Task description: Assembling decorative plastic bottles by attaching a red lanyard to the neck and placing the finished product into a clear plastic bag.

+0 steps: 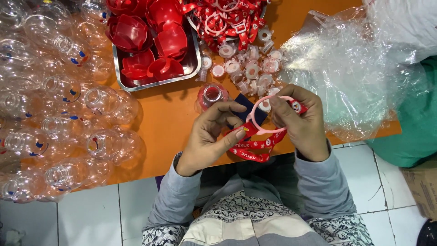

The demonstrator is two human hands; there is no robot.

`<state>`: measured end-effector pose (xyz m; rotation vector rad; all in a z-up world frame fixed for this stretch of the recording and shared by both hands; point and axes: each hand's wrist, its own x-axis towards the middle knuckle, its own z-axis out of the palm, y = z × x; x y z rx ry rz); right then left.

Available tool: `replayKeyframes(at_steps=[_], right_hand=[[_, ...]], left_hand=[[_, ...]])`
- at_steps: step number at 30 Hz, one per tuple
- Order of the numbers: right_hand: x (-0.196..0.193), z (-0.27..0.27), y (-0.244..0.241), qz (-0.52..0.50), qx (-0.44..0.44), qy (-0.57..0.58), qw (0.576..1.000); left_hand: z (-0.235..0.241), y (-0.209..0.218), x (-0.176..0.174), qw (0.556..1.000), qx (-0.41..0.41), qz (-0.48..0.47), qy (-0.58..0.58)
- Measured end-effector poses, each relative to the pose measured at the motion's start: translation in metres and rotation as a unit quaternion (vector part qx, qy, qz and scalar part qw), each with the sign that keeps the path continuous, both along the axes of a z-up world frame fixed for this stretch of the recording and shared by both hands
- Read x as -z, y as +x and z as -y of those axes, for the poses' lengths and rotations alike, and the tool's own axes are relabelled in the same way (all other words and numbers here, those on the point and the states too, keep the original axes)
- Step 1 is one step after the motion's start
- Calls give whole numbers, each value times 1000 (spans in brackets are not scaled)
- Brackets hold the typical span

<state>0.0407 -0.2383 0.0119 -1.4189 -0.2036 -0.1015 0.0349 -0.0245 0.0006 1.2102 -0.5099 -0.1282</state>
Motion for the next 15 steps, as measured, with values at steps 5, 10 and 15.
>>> replayKeyframes(at_steps=[5, 10, 15], right_hand=[[11, -3, -1, -5, 45, -16, 999], [13, -3, -1, -9, 80, -25, 996], [18, -2, -1, 1, 58, 8, 998]], left_hand=[[1, -2, 0, 1000, 6, 7, -12], [2, -4, -3, 999, -4, 21, -24], [0, -1, 6, 998, -38, 43, 11]])
